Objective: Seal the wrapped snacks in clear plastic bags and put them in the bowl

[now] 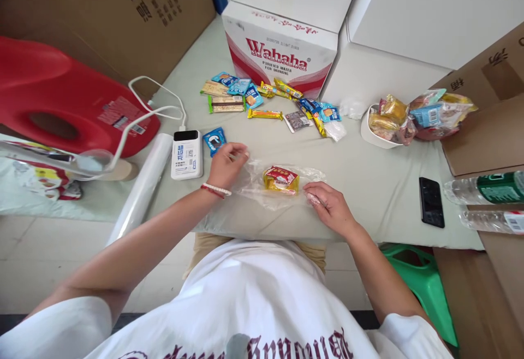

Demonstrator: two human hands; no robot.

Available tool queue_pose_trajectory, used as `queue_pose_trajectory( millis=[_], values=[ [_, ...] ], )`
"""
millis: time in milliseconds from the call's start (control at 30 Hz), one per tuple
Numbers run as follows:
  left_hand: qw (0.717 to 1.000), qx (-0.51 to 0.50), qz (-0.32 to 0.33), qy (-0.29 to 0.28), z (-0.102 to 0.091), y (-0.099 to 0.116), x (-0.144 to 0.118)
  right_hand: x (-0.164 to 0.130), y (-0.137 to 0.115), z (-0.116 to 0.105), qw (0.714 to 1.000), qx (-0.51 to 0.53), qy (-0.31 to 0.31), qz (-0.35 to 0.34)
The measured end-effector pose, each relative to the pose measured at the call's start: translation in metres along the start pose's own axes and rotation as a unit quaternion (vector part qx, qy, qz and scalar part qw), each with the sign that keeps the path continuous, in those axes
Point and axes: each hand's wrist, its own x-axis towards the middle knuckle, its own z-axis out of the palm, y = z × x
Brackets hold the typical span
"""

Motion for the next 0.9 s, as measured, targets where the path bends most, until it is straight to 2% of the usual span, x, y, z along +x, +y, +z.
queue_pose_trajectory(
  millis=[33, 67, 100, 133, 200, 233, 267, 300, 367, 500, 567, 667, 767, 833, 900],
  values=[
    [0.999, 0.028, -0.011, 0.044, -0.005, -0.003, 0.002, 0.001, -0.001, 0.001, 1.000, 0.005, 0.003, 0.009],
    [0.996, 0.053, 0.014, 0.075, -0.011, -0.004, 0.000, 0.003, -0.001, 0.002, 1.000, 0.009, 0.004, 0.016],
    [0.992, 0.071, 0.077, 0.075, -0.017, -0.005, -0.004, 0.004, -0.001, 0.003, 1.000, 0.012, 0.003, 0.021],
    [0.982, 0.081, 0.167, 0.040, -0.022, -0.004, -0.011, 0.005, -0.002, 0.004, 1.000, 0.013, 0.000, 0.025],
    [0.929, 0.078, 0.343, -0.112, -0.029, -0.002, -0.026, 0.008, -0.002, 0.004, 0.999, 0.017, -0.005, 0.030],
    [0.897, 0.073, 0.393, -0.187, -0.031, -0.002, -0.032, 0.008, -0.001, 0.003, 0.999, 0.020, -0.005, 0.032],
    [0.875, 0.071, 0.412, -0.244, -0.032, -0.003, -0.037, 0.009, 0.000, 0.002, 0.999, 0.023, -0.003, 0.035],
    [0.867, 0.072, 0.406, -0.281, -0.032, -0.006, -0.039, 0.009, 0.001, 0.001, 0.999, 0.026, 0.002, 0.042],
    [0.875, 0.078, 0.359, -0.315, -0.033, -0.015, -0.038, 0.009, 0.005, -0.001, 0.997, 0.038, 0.016, 0.068],
    [0.890, 0.048, 0.293, -0.346, -0.038, -0.035, -0.021, 0.011, 0.018, -0.002, 0.977, 0.113, 0.050, 0.176],
    [0.907, -0.002, 0.252, -0.337, -0.038, -0.039, -0.012, 0.014, 0.026, 0.000, 0.956, 0.159, 0.063, 0.237],
    [0.944, -0.043, 0.181, -0.274, -0.028, -0.037, -0.002, 0.017, 0.037, 0.005, 0.931, 0.193, 0.068, 0.304],
    [0.978, -0.002, 0.129, -0.164, -0.010, -0.032, 0.003, 0.018, 0.045, 0.008, 0.924, 0.172, 0.044, 0.338],
    [0.992, 0.051, 0.075, -0.089, 0.001, -0.028, 0.004, 0.017, 0.048, 0.005, 0.938, 0.101, -0.001, 0.332],
    [0.994, 0.097, 0.019, -0.044, 0.010, -0.024, 0.004, 0.020, 0.049, -0.004, 0.955, -0.050, -0.009, 0.292]
  ],
)
